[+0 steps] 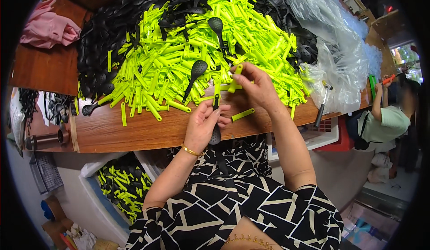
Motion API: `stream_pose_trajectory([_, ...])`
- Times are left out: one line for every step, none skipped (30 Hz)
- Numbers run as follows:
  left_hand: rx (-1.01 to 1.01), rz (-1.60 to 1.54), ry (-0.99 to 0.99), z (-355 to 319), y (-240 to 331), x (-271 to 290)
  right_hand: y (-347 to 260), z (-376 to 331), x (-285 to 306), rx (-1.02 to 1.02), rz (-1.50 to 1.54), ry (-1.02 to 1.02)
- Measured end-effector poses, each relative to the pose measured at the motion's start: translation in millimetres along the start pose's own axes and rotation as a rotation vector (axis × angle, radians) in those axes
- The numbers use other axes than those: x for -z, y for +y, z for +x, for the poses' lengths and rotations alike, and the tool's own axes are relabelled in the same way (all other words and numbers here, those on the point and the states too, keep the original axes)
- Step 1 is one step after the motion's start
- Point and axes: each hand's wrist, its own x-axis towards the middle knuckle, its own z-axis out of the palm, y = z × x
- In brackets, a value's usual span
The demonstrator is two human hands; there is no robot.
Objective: The person assembles kitchen utensils by inserting neon green plastic handles into black plastic heads. The person repeatedly picks up a handle and a head, aligns them, and presses them together to form a complete utensil. The finished items are placed into a white bin located below the table.
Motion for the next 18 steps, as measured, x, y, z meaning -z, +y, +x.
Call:
stream_pose_trajectory([0.011,-0.015,0.019,-2.4,3.1,2.9,-11.9,4.0,7.9,0.022,-0.275,0.024])
stream_pose_trajectory([0.015,-0.037,0.024,-2.1,3.1,7.3,-21.8,7.5,15.1,0.043,-0.550,0.048])
stream_pose_trajectory([0.019,-0.062,0.022,0.4,1.9,11.0,-12.9,9.6,20.6,0.315,-0.689,0.147])
stream_pose_trajectory([0.023,-0.087,0.027,2.8,0.9,13.5,-11.2,16.7,25.0,0.390,-0.755,0.186])
stream_pose_trajectory([0.019,-0.117,0.038,5.2,2.3,13.7,-10.8,27.7,30.3,0.466,-0.821,0.224])
stream_pose_trajectory([0.016,-0.124,0.044,6.8,3.5,13.0,-8.6,40.5,33.2,0.546,-0.880,0.258])
stream_pose_trajectory([0.016,-0.126,0.049,8.0,5.3,10.2,-2.8,53.0,33.2,0.520,-0.865,0.289])
stream_pose_trajectory([0.016,-0.129,0.053,9.4,6.2,7.3,3.9,65.1,33.4,0.483,-0.906,0.302])
stream_pose_trajectory([0.010,-0.125,0.066,10.6,6.0,4.9,5.1,75.8,31.4,0.445,-0.948,0.315])
stream_pose_trajectory([0.005,-0.114,0.063,12.0,6.5,4.7,6.0,83.5,30.7,0.407,-0.990,0.328])
stream_pose_trajectory([0.000,-0.103,0.059,13.8,6.9,4.3,6.4,88.6,32.9,0.305,-0.995,0.312])
stream_pose_trajectory([-0.003,-0.089,0.066,13.4,7.0,6.0,4.6,89.7,31.2,0.258,-0.913,0.286])
stream_pose_trajectory([0.000,-0.119,0.076,12.9,7.5,7.8,3.6,90.2,31.0,0.210,-0.832,0.260])
stream_pose_trajectory([0.004,-0.149,0.084,12.6,8.0,9.8,4.1,90.3,31.6,0.162,-0.752,0.235])
stream_pose_trajectory([0.006,-0.183,0.093,12.3,8.5,11.2,5.8,87.0,32.2,0.227,-0.726,0.255])
stream_pose_trajectory([0.011,-0.182,0.088,13.0,7.4,13.0,8.5,79.3,32.5,0.292,-0.700,0.277])
stream_pose_trajectory([0.015,-0.181,0.082,14.8,5.3,15.2,10.4,71.0,32.8,0.355,-0.673,0.298])
stream_pose_trajectory([0.025,-0.180,0.080,14.9,3.6,16.5,7.5,61.4,32.4,0.395,-0.624,0.288])
